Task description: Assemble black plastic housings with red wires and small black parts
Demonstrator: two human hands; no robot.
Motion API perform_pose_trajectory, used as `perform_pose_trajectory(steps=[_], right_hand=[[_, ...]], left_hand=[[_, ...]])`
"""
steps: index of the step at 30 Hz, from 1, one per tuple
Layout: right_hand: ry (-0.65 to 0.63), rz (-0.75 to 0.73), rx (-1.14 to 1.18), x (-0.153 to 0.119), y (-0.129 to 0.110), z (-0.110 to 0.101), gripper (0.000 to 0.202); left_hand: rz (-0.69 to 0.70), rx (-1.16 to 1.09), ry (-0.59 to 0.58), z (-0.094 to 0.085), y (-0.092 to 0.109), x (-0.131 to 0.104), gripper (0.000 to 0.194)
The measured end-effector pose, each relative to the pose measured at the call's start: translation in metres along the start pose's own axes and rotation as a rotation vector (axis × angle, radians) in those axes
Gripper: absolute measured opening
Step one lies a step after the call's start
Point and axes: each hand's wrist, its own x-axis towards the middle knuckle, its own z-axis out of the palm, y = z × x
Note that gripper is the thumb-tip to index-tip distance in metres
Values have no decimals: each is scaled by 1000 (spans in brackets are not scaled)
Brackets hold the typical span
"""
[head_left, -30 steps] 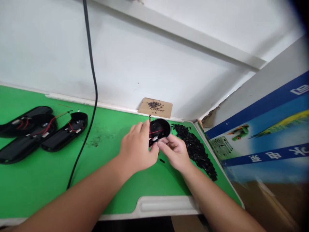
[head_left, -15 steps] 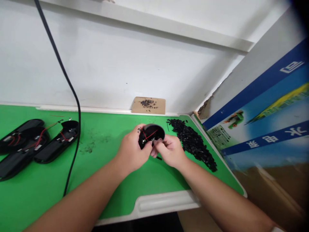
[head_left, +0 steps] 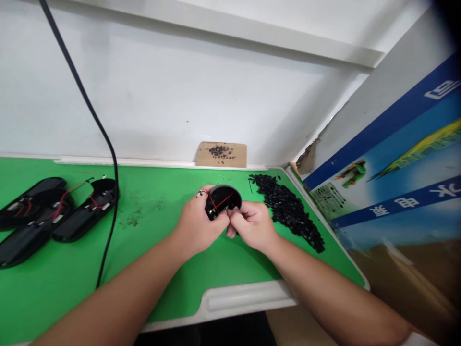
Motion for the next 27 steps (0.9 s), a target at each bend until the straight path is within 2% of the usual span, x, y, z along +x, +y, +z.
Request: perform_pose_trajectory(steps=[19,27], right_hand=[[-5,-22,-8,-1,0,0,21],[1,-19,-5,1,1,1,24]], left_hand=[[-42,39,12,3,-2,-4,36],[-71,-25,27,4,-7,-1,39]])
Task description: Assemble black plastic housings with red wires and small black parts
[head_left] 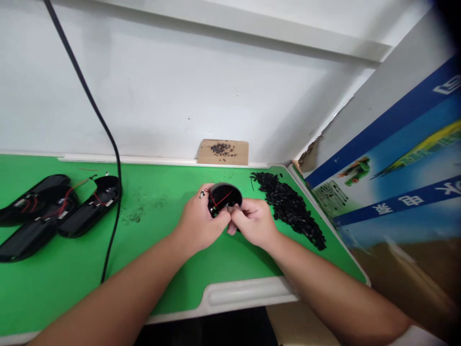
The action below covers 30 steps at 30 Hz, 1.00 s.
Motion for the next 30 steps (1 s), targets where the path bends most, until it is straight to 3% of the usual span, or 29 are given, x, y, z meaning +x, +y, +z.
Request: perform_pose_trajectory(steps=[4,7,13,20,25,30], right_hand=[[-17,8,101,6,1,-1,27],[-65,70,297,12,6,-4,31],[-165,183,611,22,18,-4,42],[-220,189,571,31,24,-4,50],[-157,172,504,42,30,-9,50],[-70,150,420,58,37,-14,41]], left_hand=[[-63,-235,-45,-3,0,6,40],[-109,-414,-127,-7,-3,8,53],[-130,-405,-109,-10,-17,12,66],[-195,-370,-78,-15,-6,15,55],[-194,-254,-5,-21,-1,18,49],[-86,-188,93,-29,-6,23,45]])
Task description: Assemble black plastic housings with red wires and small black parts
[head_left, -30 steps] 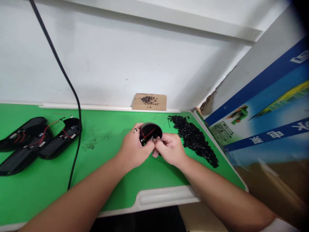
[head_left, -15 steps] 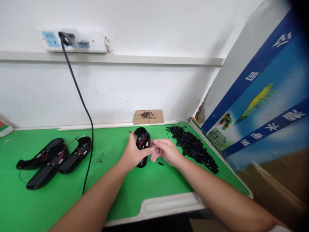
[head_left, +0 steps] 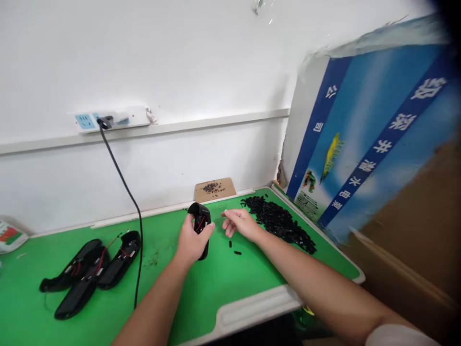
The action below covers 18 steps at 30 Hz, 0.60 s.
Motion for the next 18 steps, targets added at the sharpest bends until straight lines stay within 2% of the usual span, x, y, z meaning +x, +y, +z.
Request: perform_pose_trajectory(steps=[5,10,18], right_hand=[[128,-63,-100,15,4,-2,44],[263,-180,-142,10,5,-5,47],[407,-208,-63,-3,18,-20,53]], left_hand=[[80,114,83,-10,-10,11,52],[53,329,173,-18,-17,18,55],[-64,524,155,-20,-7,-4,57]])
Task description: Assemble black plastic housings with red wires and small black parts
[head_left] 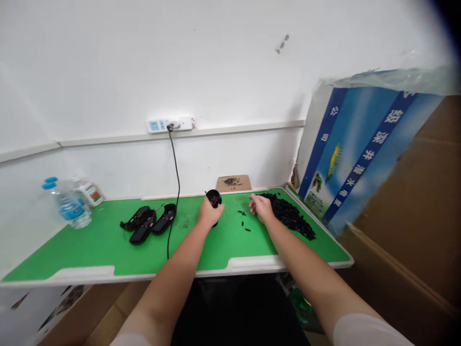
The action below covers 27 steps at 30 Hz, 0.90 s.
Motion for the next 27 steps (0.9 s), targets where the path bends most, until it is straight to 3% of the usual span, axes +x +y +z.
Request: perform_pose_trajectory(steps=[2,5,10,13,18,23,27], right_hand=[[14,17,37,1,2,-2,56],[13,34,79,1,2,-5,57],[-37,47,81,-1,3,-5,53],[-62,51,57,0,5,-4,51],[-64,56,32,2,8,-6,49],[-56,55,17,-1,6,-8,49],[-67,46,-11,-2,4,-9,50]], left_hand=[[22,75,-34,-12,0,-5,60],[95,265,-112,-44,-8,-11,65],[141,555,-187,-109,-40,-28,55],[137,642,-222,-131,-61,-45,55],[64,770,-216,-134,-80,-60,56],[22,775,-150,-127,-85,-54,57],[40,803,-133,-133,-86,-55,68]])
